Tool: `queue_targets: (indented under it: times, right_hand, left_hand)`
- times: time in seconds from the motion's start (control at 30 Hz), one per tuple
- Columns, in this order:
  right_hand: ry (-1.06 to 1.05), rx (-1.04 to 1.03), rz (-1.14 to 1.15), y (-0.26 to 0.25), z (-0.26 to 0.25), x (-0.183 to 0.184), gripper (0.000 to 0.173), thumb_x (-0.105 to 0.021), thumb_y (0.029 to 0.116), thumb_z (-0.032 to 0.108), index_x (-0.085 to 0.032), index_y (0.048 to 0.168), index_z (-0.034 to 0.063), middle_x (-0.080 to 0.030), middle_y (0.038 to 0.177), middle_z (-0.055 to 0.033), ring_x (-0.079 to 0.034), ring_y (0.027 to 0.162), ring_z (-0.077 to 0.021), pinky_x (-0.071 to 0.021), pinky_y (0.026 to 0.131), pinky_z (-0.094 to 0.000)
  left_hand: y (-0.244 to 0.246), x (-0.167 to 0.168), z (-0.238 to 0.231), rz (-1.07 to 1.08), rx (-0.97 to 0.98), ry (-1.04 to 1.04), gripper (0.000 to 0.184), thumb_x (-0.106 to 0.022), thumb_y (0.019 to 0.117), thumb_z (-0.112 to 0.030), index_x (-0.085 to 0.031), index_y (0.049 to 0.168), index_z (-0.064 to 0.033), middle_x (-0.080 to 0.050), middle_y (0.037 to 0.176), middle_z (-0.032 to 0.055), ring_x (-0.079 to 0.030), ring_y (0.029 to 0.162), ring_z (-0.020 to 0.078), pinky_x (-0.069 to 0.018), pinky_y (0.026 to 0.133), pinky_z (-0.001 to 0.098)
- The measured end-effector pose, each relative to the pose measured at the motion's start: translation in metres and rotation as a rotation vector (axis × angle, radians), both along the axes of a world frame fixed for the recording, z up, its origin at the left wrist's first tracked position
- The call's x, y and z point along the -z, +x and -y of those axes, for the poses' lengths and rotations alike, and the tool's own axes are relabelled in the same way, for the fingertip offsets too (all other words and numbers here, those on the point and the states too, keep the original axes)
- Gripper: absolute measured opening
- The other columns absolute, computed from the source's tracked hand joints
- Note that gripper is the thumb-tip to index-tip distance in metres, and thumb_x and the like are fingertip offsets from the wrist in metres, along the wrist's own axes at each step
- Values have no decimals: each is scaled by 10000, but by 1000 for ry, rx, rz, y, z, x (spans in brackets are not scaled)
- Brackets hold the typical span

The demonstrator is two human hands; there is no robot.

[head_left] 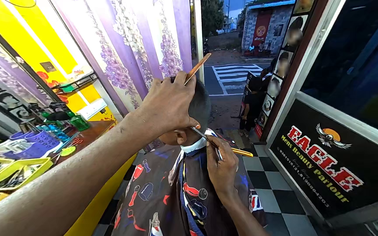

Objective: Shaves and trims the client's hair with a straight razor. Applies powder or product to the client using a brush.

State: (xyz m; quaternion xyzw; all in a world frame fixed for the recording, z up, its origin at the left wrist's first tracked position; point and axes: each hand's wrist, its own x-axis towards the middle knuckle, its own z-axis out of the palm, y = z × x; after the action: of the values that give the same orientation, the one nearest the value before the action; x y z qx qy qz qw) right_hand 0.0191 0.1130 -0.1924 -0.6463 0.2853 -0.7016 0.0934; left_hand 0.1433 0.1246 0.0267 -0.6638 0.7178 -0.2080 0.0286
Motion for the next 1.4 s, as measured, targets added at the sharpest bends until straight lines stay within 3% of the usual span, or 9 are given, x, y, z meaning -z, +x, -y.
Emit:
queue_targets:
  times: [0.2, 0.47, 0.73, 0.87, 1.0, 1.1, 1.4]
  right_hand:
    - [2, -12, -19, 4, 4, 0, 178, -643, 959, 61, -753, 1099, 52, -748, 1067, -50, -709, 1016, -127, -588, 929, -301]
    - [3, -36, -48, 4, 8, -1, 177, -642, 957, 56, -746, 1100, 44, -728, 1094, -73, -694, 1050, -148, -585, 927, -299]
    - [18, -144, -63, -10, 15, -7, 168, -653, 946, 64, -750, 1083, 56, -708, 1072, -53, -686, 1006, -121, -601, 870, -281]
    - [52, -196, -11, -25, 22, -2, 155, -632, 967, 100, -731, 1079, 58, -700, 1089, -44, -677, 1025, -127, -593, 887, -300]
    - [53, -195, -65, -25, 26, 7, 142, -639, 957, 83, -727, 1063, 52, -699, 1077, -45, -677, 1025, -118, -591, 900, -291]
    - [65, -195, -71, -19, 27, 10, 150, -653, 949, 74, -736, 1070, 48, -703, 1075, -46, -676, 1029, -108, -585, 904, -271]
    - [47, -138, -134, -13, 32, 10, 145, -655, 948, 74, -745, 1060, 53, -708, 1069, -58, -683, 1023, -117, -586, 903, -268]
  left_hand:
    - [6, 2, 2, -6, 22, -20, 1281, -826, 659, -723, -286, 1607, -51, -425, 1512, 220, -594, 1158, 425, -484, 890, 598]
    - [13, 4, 3, -1, 74, -45, 1227, -793, 692, -726, -314, 1600, -54, -448, 1509, 227, -596, 1182, 411, -456, 947, 608]
    - [20, 3, 5, 10, 104, -64, 1180, -746, 698, -765, -374, 1581, -76, -500, 1468, 190, -633, 1094, 359, -453, 914, 587]
    - [20, 7, 3, -20, 79, -57, 1225, -757, 702, -763, -318, 1601, -56, -449, 1508, 210, -591, 1179, 403, -439, 953, 612]
    - [13, 14, 1, 3, -7, -70, 1449, -757, 568, -866, -198, 1639, -65, -386, 1532, 258, -533, 1242, 459, -418, 993, 623]
    - [14, 16, 3, -3, -8, -85, 1421, -821, 581, -789, -204, 1638, -67, -389, 1523, 258, -531, 1239, 467, -421, 994, 629]
    - [18, 15, 6, -7, 35, -87, 1306, -811, 645, -742, -256, 1628, -84, -419, 1502, 241, -566, 1197, 436, -446, 948, 612]
